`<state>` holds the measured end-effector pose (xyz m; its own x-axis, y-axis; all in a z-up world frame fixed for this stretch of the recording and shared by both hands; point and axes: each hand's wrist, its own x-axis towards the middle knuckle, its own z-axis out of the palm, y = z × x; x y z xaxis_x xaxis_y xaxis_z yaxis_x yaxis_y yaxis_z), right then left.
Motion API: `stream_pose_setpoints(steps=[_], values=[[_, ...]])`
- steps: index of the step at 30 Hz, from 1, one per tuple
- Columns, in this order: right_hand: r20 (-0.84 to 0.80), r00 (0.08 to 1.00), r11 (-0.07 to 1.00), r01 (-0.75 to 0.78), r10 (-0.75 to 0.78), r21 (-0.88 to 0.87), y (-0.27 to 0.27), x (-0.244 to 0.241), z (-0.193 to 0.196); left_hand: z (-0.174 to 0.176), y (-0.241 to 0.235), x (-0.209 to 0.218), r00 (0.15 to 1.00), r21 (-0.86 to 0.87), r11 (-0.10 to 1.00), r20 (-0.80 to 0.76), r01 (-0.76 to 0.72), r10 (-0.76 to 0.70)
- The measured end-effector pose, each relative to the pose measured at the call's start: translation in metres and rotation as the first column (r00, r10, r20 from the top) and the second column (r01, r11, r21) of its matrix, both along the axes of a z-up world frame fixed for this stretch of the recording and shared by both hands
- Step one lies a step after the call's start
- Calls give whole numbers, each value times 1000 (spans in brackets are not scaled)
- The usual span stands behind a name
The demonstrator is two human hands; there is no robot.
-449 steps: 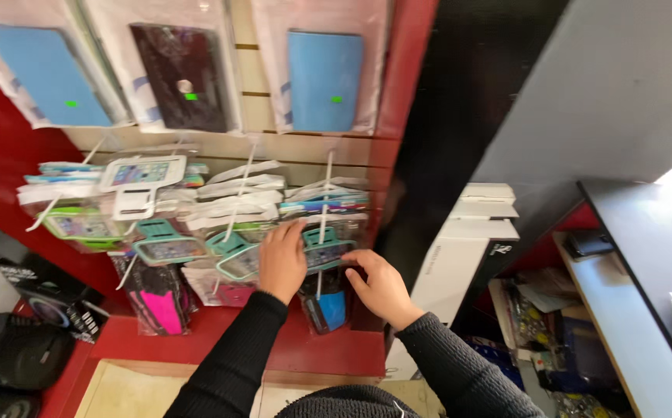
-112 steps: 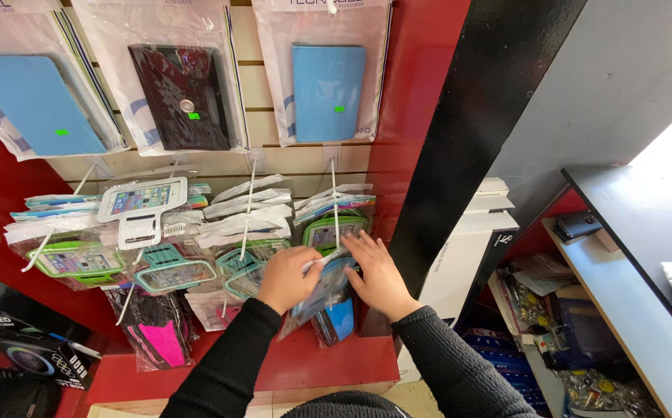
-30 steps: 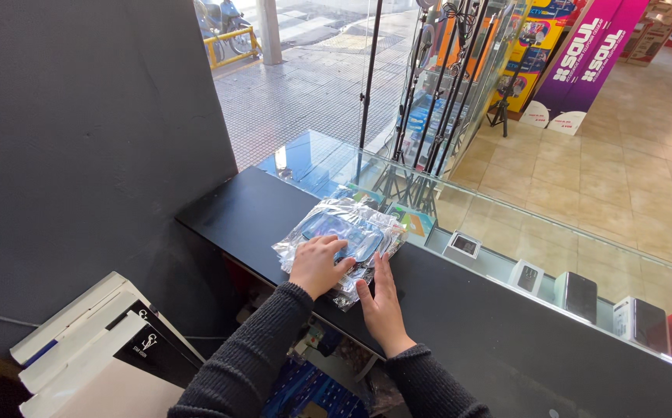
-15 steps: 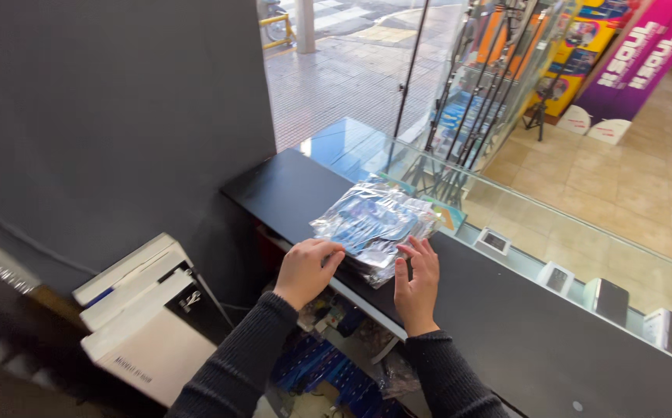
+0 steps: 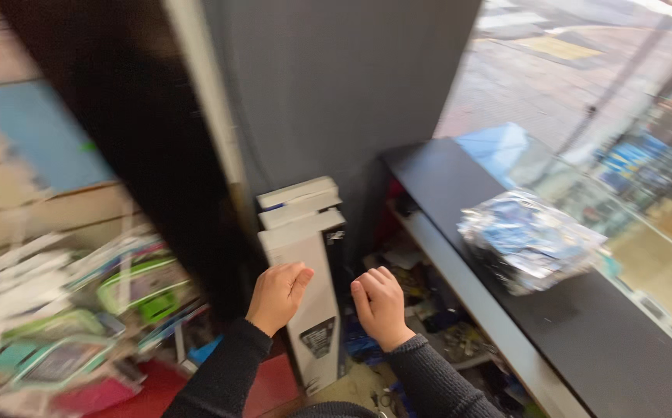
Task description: The person repeatedly picks packaged electronic accessories from a wall display and places them onto a glass counter. The person handles items one by one, moving them from the hanging rack to a growing pile on the counter surface.
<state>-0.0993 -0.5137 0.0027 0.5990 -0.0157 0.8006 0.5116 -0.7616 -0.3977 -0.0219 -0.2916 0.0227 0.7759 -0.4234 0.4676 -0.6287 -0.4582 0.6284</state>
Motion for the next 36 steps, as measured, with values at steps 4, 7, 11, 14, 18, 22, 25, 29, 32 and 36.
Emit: stream_pose_setpoints(steps=[4, 7, 11, 14, 18, 22, 25, 29, 32, 36], values=[[-83, 969, 971, -235, 232, -38, 86, 20, -4, 10, 87, -15, 988, -10, 989, 38, -149, 149], [-159, 913, 919, -390, 376, -65, 143, 27, -2, 3, 150, -24, 958, -38, 960, 60, -278, 280], [-301, 815, 840, -538, 496, -72, 204, 39, 13, 1, 219, -21, 857, -9, 863, 112, -506, 503], [-377, 803, 837, -534, 461, -115, 243, 40, 21, 12, 248, -16, 813, 160, 801, 15, -577, 582], [-432, 781, 823, -551, 451, -138, 286, 39, 38, -4, 271, 16, 806, 250, 768, 129, -590, 577], [-467, 801, 824, -519, 376, -228, 313, 58, 30, -27, 279, 52, 818, 372, 730, 201, -573, 540], [-446, 837, 860, -452, 317, -238, 322, 71, 17, -43, 284, 73, 779, 386, 676, 331, -627, 533], [-357, 902, 909, -339, 241, -243, 325, 79, 13, -65, 283, 98, 711, 314, 655, 479, -687, 515], [-366, 891, 925, -345, 270, -158, 326, 89, 2, -63, 285, 91, 750, 355, 667, 408, -655, 520], [-366, 904, 949, -285, 220, -133, 327, 95, -13, -56, 295, 63, 772, 325, 709, 385, -626, 505]])
